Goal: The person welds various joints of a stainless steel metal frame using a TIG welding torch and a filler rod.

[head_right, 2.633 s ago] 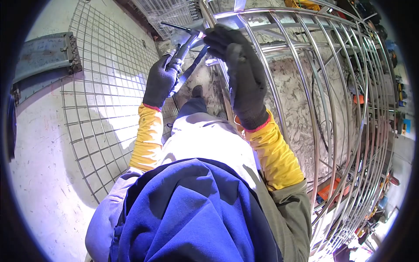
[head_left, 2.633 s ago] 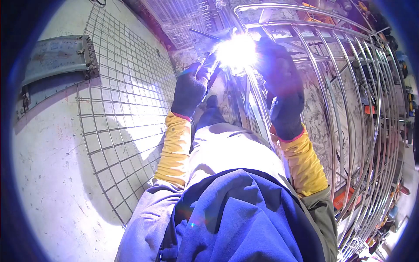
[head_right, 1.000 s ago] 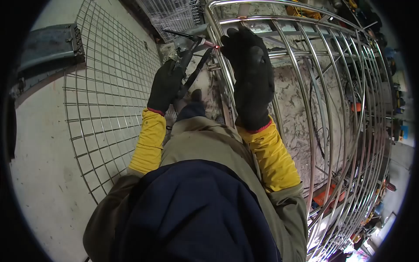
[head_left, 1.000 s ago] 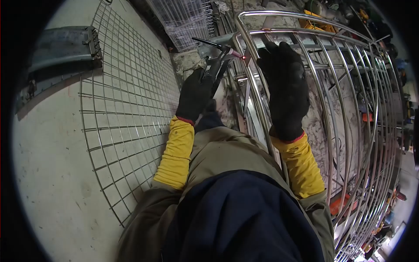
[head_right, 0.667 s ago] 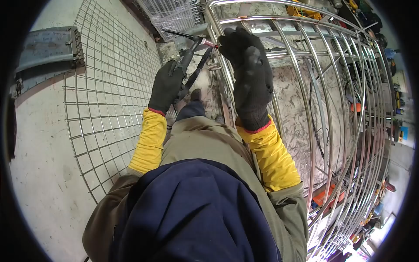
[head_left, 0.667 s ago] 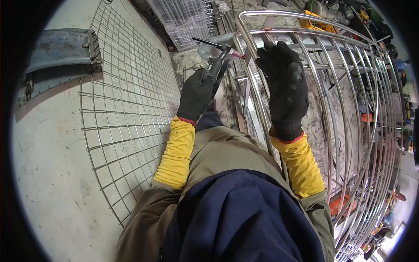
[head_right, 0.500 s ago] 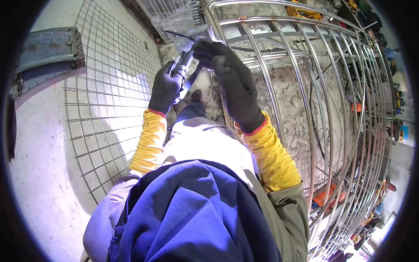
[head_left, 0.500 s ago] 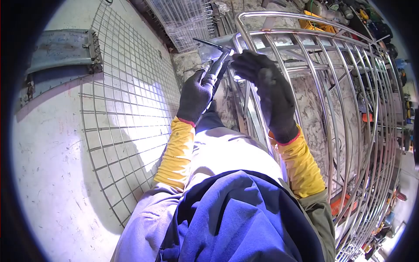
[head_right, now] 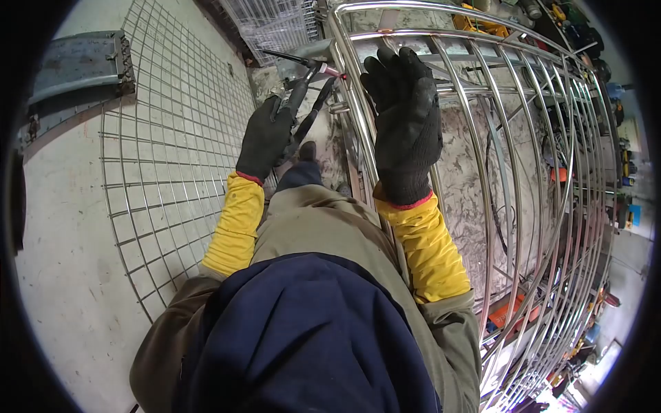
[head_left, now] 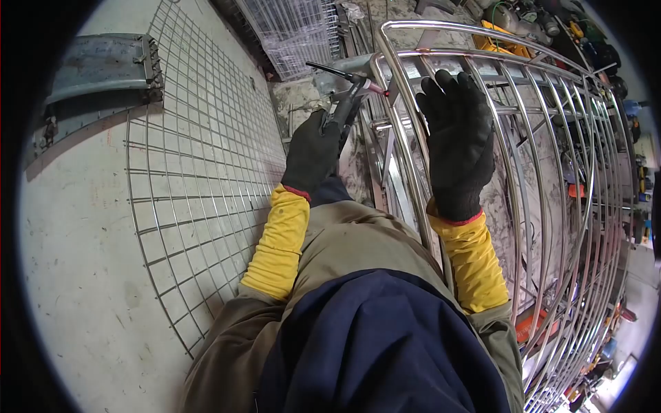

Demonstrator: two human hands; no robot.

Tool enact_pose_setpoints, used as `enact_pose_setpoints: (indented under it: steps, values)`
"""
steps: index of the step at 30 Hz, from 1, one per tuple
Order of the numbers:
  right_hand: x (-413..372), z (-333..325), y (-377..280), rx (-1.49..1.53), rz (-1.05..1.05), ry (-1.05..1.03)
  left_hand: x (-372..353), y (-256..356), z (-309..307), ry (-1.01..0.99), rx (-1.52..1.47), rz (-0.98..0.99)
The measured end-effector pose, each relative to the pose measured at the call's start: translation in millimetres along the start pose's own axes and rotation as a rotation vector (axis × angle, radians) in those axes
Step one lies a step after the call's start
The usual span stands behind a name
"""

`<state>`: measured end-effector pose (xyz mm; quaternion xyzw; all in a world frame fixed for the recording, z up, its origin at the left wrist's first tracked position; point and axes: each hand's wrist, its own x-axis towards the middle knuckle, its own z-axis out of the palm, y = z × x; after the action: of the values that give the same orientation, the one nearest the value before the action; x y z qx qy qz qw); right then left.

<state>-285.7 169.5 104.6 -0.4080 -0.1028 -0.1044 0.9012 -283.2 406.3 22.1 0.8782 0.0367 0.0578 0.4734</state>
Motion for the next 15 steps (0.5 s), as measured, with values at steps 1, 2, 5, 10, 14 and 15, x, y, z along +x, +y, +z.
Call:
enact_pose_setpoints:
  steps: [1,2,5,10,14,15]
  values:
    - [1.1,0.0,-0.2,-0.013,0.003,0.029,-0.1,1.7,0.6,-0.001,0.000,-0.001]
    - [2.2,-0.7,-0.4,-0.013,0.004,0.030,-0.6,3.6,1.3,0.000,0.010,-0.005]
    - [1.2,-10.1,-3.1,-0.005,-0.016,-0.077,-2.6,9.2,2.8,0.025,0.075,0.046]
    - [-1.6,19.3,-9.5,-0.199,0.070,-0.236,-2.0,17.9,9.1,0.071,0.054,0.111]
    - [-6.5,18.6,-0.2,-0.374,0.087,-0.368,-3.8,21.3,5.8,0.048,0.172,0.051]
    - [-6.3,18.2,-0.2,-0.376,0.085,-0.369,-5.9,15.4,1.8,0.078,0.166,0.257]
